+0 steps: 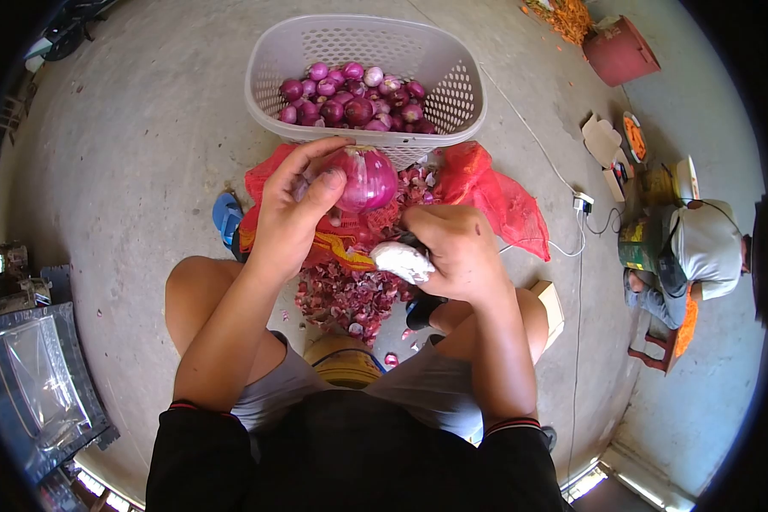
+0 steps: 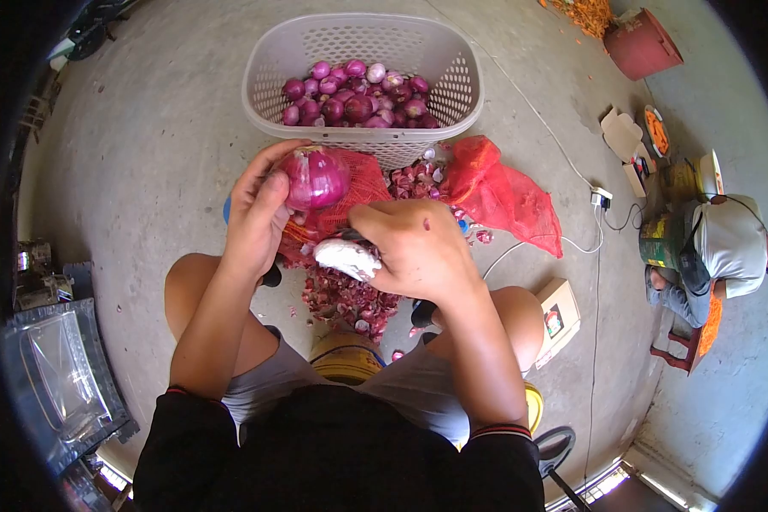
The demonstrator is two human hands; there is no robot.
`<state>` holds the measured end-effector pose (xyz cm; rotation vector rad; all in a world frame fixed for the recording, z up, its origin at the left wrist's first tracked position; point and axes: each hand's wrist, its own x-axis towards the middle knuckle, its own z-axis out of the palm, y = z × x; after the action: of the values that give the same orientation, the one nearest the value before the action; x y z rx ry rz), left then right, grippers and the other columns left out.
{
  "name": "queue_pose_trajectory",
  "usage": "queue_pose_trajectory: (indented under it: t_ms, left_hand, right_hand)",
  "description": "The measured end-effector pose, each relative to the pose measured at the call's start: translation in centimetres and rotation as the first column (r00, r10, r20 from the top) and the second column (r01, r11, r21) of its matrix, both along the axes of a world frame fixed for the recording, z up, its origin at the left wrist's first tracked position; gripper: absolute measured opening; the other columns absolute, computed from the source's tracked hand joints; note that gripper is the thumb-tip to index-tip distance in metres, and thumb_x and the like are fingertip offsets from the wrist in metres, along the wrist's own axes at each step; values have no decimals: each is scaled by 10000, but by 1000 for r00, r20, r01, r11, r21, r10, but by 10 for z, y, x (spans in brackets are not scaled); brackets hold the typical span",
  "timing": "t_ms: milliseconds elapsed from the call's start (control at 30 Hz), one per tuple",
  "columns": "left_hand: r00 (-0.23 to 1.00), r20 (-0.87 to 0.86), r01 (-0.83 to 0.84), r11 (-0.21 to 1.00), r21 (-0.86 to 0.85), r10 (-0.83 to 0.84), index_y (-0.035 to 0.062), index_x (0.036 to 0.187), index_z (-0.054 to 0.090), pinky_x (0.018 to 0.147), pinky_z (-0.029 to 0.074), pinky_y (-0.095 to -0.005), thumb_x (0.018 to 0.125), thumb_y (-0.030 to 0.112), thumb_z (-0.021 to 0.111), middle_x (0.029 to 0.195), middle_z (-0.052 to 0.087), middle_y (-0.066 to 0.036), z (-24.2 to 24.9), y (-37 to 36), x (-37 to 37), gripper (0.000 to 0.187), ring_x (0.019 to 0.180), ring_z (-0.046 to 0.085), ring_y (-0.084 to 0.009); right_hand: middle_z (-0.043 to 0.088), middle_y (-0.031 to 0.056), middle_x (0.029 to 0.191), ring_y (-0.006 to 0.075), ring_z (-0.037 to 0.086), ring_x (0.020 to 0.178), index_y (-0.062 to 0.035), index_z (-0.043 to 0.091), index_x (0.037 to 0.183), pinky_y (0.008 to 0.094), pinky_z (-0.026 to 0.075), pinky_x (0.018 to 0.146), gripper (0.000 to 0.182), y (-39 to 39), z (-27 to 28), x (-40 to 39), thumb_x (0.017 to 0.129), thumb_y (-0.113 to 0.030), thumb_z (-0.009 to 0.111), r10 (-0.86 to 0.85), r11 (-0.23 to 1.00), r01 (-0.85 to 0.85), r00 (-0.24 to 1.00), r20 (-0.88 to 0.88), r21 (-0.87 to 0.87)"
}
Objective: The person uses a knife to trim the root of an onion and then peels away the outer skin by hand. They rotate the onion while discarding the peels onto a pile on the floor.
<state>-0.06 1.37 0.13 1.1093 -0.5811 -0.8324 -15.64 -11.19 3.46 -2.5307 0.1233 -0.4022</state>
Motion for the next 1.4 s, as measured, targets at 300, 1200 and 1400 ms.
queue_pose_trajectory:
  t_ms: [300,1200,1400]
  left_hand:
    - [980,-184,72,997,0,-70,92,1222,428,642,457,-250,880,231,584,1134,525,-36,-3,0,1,401,932,539,-109]
    - [928,-351,137,991,11,-124,107,1154,456,649,480,-274,911,278,540,1046,570,-25,-1,-2,1,309,883,583,-111]
    - [888,-430,170,985,-23,-164,119,1134,472,676,489,-280,925,317,503,1043,593,-38,-1,0,8,290,902,594,-122]
  right_hand:
    - [518,145,624,357,549,626,-26,511,761,429,400,527,330,-8,2,-6,611,-232,722,-10,984,34,990,-138,172]
    - [611,136,714,333,613,699,-68,581,861,444,474,608,225,2,3,3,674,-168,657,-30,999,35,943,-332,9]
    - [624,164,712,357,619,724,-36,581,886,458,469,629,348,0,-5,-4,715,-322,683,-172,985,153,877,-449,-79]
